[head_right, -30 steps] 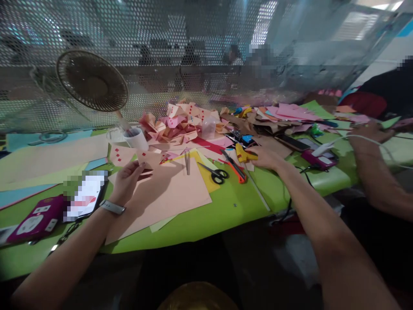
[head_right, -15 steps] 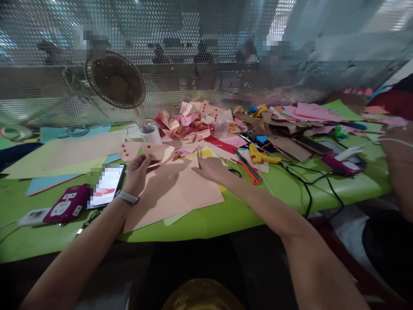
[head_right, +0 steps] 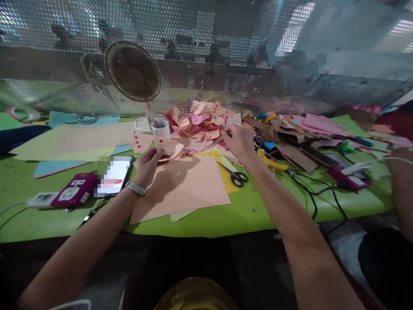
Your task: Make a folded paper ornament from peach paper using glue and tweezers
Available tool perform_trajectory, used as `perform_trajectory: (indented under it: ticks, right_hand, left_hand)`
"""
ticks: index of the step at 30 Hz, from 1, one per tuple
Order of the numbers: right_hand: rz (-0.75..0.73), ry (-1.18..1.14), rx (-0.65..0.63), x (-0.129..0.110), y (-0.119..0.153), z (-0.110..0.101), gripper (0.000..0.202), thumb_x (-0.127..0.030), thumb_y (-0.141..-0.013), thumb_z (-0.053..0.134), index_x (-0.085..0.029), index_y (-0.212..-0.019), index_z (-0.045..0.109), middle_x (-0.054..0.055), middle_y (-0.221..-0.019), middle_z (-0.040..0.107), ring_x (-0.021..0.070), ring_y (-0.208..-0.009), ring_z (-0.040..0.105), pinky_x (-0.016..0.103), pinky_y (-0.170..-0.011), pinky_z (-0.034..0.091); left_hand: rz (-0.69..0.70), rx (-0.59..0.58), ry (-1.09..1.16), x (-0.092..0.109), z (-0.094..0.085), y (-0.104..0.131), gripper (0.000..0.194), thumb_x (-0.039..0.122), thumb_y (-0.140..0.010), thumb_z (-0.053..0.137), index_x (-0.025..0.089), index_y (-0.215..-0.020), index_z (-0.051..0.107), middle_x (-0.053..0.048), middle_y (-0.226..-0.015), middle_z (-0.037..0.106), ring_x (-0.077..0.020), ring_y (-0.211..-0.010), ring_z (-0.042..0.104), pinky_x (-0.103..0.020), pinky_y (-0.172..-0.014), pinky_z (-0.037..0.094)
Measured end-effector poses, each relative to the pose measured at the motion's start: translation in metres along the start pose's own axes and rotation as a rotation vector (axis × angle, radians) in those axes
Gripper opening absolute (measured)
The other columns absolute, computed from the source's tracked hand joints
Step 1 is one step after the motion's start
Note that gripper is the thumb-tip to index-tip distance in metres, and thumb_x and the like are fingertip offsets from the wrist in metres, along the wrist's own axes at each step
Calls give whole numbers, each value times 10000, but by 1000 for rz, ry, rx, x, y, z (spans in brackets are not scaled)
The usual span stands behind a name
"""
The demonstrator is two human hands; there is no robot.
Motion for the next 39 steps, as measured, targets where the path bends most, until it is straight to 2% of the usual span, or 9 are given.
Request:
perform_trajectory:
  ticks: [4, 8, 11, 13, 15, 20, 23, 29, 39]
  right_hand:
    - [-52, -231, -147, -22, 4, 17, 166, -289, -865, 552, -172, -781, 635, 16, -610, 658, 136, -485, 610, 250, -520, 470]
    - [-50, -327, -249, -36, 14, 43, 153, -291, -829, 596, -184, -721, 613, -15, -532, 624, 121, -431, 569, 228, -484, 427]
    - [51, -284, -341, -28, 21, 60, 196, -313, -825, 598, -193, -670, 606, -12, -480, 613, 133, -408, 563, 239, -478, 424]
    - [73, -219, -329, -21, 20, 64, 234, -289, -814, 596, -189, -602, 596, 8, -476, 621, 144, -424, 585, 246, -492, 439]
    - [83, -283, -292, -17, 15, 68, 259, -275, -810, 590, -179, -570, 595, 32, -505, 646, 152, -449, 615, 245, -500, 458]
    - [314, -861, -130, -16, 6, 96, 184, -328, -840, 576, -163, -771, 624, 29, -602, 692, 134, -510, 668, 173, -429, 437]
    - [410, -996, -69, -15, 14, 119, 156, -333, -837, 597, -182, -875, 601, -6, -611, 686, 118, -532, 675, 148, -424, 433]
    - [487, -1059, -42, -1, 29, 142, 181, -350, -842, 590, -194, -933, 583, -27, -630, 671, 106, -537, 667, 161, -464, 481]
    - [510, -1050, -57, 5, 31, 148, 224, -390, -827, 604, -199, -940, 573, -35, -625, 663, 114, -542, 669, 154, -431, 454]
  left_hand:
    - [-9, -8, -19, 0, 1, 1, 412, 518, -741, 716, 163, -937, 643, -68, -900, 703, -177, -818, 690, -318, -756, 577]
    - [-17, -3, -23, -1, 0, 2, 413, 518, -743, 717, 168, -948, 642, -64, -895, 701, -183, -821, 694, -320, -747, 582]
    - [0, -3, -29, -1, 0, 0, 394, 523, -741, 717, 177, -912, 637, -51, -867, 693, -184, -808, 695, -318, -734, 589]
    - [-8, -17, -28, -3, 1, 0, 388, 525, -740, 717, 179, -896, 634, -47, -851, 690, -183, -798, 696, -317, -728, 590]
    - [-27, -32, -22, -6, 2, -1, 385, 518, -738, 722, 178, -898, 636, -49, -855, 692, -182, -798, 697, -317, -728, 587]
    - [-58, -26, -32, -8, 2, 0, 402, 528, -722, 732, 179, -896, 632, -47, -848, 689, -184, -810, 696, -300, -711, 584]
    - [-65, -6, -18, -8, 0, -1, 408, 528, -711, 742, 175, -881, 630, -47, -841, 684, -183, -818, 694, -302, -724, 585]
    - [-99, 18, 36, -12, -3, -3, 351, 471, -715, 759, 167, -840, 636, -48, -841, 683, -182, -829, 695, -337, -787, 580]
    - [-126, 12, 9, -16, -4, -3, 350, 477, -712, 757, 175, -834, 628, -42, -836, 679, -198, -857, 700, -353, -799, 581]
Point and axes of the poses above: each hand's wrist, its own y-axis away from the middle knuckle, its own z-axis out of the palm, x = y × z, the point moved 6 cm from there along -y, towards the middle knuckle
